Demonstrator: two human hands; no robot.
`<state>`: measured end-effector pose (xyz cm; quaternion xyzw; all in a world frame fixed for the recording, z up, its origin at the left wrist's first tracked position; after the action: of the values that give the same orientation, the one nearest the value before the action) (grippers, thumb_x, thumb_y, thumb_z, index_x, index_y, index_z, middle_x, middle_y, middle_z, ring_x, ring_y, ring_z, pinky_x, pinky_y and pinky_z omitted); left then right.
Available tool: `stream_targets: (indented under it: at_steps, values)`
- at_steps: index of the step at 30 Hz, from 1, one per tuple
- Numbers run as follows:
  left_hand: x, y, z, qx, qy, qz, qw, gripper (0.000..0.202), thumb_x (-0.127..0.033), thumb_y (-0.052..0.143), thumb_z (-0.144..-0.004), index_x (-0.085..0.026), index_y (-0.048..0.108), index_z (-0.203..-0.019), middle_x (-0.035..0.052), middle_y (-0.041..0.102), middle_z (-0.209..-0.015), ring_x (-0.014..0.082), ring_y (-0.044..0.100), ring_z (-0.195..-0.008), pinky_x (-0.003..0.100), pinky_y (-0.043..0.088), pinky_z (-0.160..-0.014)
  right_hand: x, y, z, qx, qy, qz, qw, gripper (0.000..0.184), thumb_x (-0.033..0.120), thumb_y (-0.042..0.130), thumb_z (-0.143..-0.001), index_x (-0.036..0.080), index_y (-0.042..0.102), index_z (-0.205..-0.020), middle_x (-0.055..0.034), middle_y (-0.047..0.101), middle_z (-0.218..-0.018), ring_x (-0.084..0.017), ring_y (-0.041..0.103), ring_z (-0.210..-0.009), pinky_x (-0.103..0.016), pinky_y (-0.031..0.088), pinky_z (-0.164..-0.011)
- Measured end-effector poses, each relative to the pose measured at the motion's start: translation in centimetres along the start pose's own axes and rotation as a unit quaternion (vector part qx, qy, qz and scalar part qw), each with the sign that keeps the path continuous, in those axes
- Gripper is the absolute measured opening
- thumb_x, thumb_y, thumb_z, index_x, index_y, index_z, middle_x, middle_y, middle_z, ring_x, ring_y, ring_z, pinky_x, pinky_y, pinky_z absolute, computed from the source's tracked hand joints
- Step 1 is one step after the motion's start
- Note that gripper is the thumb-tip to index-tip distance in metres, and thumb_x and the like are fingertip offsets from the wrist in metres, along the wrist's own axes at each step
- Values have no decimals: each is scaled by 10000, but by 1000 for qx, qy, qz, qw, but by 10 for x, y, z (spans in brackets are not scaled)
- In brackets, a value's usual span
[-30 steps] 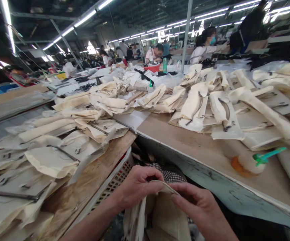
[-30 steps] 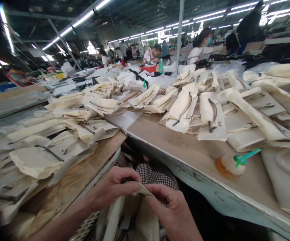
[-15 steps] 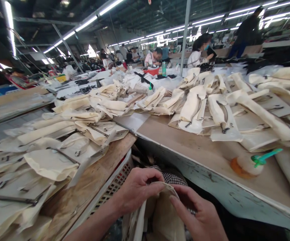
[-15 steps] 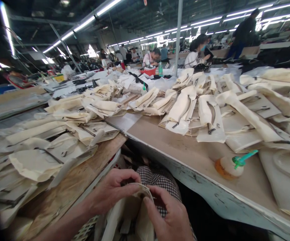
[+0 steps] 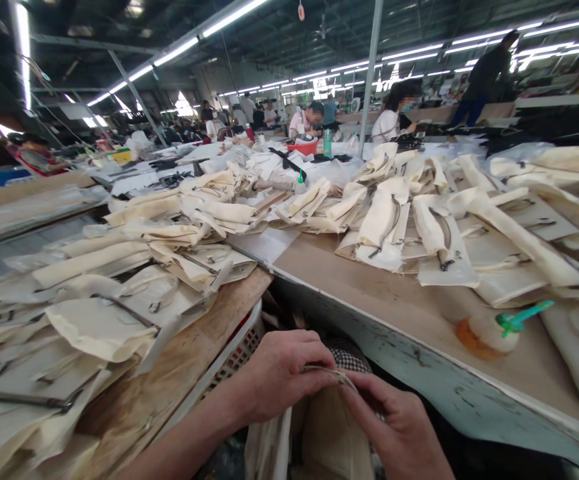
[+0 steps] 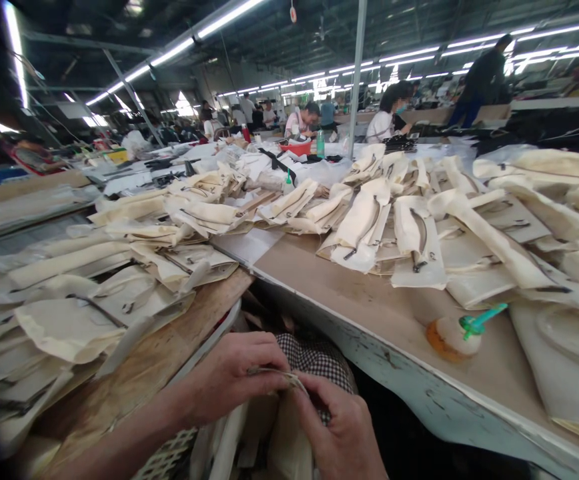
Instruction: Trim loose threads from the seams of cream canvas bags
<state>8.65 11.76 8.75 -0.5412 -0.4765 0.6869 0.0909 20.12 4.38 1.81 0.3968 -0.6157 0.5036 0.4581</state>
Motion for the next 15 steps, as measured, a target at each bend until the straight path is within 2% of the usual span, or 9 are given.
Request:
stream_targets:
  at_steps: [5,9,12,15]
  values:
    - [-17,-2,5,-32,53,-60,996,65,-129,583,-908,-169,634,-910,15,614,-964,127,593,-869,192,440,-763,-3,2,1,-5,6,-5,1000,232,403,632,-885,262,753,-1024,4,783,-924,-165,734,-794,-162,547,-741]
    - [-26,3,11,-52,101,-132,985,102,-160,510,-954,-174,599,-907,19,625,-1010,140,599,-906,211,454,-770,-1,2,3,-25,-12,6,1000,228,410,632,-881,265,752,-1009,2,782,-916,-181,737,-788,-188,566,-733]
    - [-27,6,12,-62,111,-154,980,92,-194,495,-970,-177,581,-942,20,632,-1008,143,606,-890,222,469,-763,1,2,3,-27,-27,25,999,218,388,622,-891,258,742,-1017,3,780,-917,-174,737,-784,-185,565,-738]
    - [-29,7,12,-74,108,-167,977,109,-188,470,-980,-170,562,-924,22,632,-975,146,607,-869,240,480,-772,3,4,3,1,-43,51,998,224,352,599,-911,238,727,-1057,-6,778,-953,-170,739,-800,-183,567,-753]
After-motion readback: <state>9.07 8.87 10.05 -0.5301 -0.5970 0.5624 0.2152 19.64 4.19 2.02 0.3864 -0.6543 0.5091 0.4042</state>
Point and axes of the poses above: each hand's wrist, its own z-axis away from the middle knuckle, its own y-axis out of the palm, x = y × z, the point moved 8 cm from there along -z, towards the middle knuckle
